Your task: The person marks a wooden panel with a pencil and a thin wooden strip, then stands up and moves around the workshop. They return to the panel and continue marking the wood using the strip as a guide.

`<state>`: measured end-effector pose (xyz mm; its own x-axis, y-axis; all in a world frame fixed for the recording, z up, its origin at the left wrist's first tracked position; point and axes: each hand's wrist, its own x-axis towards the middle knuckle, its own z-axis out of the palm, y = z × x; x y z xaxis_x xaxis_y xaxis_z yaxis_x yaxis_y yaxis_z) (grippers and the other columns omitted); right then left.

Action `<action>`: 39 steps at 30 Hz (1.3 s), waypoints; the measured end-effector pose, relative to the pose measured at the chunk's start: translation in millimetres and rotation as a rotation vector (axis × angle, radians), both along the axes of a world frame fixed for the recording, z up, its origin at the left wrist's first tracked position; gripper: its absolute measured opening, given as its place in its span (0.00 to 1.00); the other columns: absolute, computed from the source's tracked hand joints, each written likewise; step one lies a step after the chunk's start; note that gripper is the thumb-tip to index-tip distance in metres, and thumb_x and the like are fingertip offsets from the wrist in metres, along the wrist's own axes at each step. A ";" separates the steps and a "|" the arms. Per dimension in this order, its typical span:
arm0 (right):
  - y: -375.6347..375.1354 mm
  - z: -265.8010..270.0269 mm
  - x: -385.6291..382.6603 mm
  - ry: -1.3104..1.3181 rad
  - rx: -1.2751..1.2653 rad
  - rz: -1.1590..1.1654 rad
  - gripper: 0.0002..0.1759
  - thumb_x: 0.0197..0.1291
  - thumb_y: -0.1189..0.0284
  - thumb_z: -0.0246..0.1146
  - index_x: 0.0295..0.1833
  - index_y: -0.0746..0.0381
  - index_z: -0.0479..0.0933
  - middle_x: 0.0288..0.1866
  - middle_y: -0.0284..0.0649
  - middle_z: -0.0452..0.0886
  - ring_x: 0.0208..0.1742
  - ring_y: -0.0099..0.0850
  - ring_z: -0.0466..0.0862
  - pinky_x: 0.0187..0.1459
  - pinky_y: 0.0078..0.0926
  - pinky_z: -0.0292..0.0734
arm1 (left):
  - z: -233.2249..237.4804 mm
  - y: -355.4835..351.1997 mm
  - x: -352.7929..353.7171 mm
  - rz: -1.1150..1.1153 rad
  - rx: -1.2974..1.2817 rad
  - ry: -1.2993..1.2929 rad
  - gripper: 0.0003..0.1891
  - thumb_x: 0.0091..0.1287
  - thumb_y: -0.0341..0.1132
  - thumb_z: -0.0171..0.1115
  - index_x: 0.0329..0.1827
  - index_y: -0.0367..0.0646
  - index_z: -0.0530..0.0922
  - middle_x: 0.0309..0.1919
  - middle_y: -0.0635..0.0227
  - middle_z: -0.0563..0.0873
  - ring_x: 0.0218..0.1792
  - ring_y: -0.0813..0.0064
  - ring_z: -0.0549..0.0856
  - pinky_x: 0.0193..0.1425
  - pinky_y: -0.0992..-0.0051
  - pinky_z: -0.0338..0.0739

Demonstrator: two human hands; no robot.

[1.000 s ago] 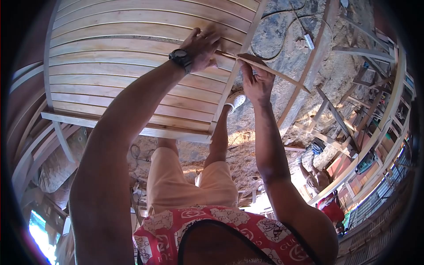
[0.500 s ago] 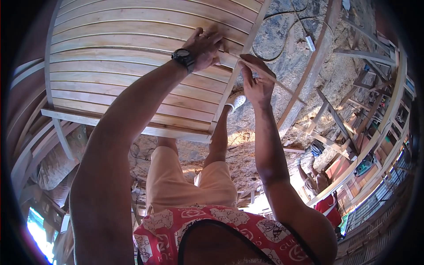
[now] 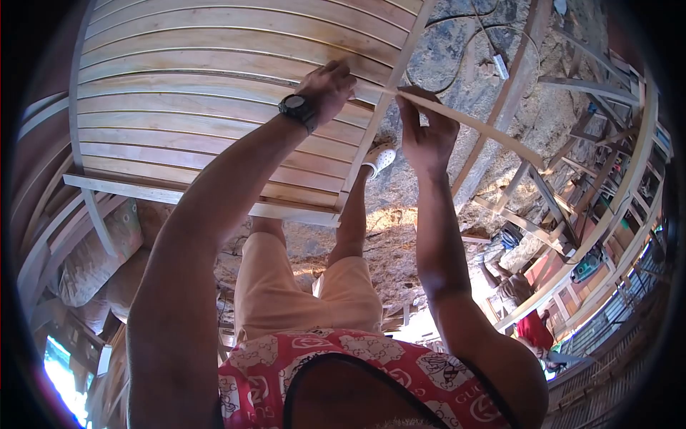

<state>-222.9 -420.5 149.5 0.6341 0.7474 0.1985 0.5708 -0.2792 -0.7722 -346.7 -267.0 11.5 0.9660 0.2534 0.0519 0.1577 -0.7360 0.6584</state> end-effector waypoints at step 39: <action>-24.0 -28.0 -32.1 0.030 -0.017 0.033 0.07 0.64 0.82 0.72 0.48 0.65 0.86 0.45 0.45 0.91 0.45 0.39 0.92 0.45 0.31 0.87 | 28.0 1.7 -13.1 -0.105 0.039 0.025 0.25 0.54 0.37 0.81 0.53 0.44 0.80 0.55 0.62 0.81 0.60 0.55 0.79 0.66 0.53 0.79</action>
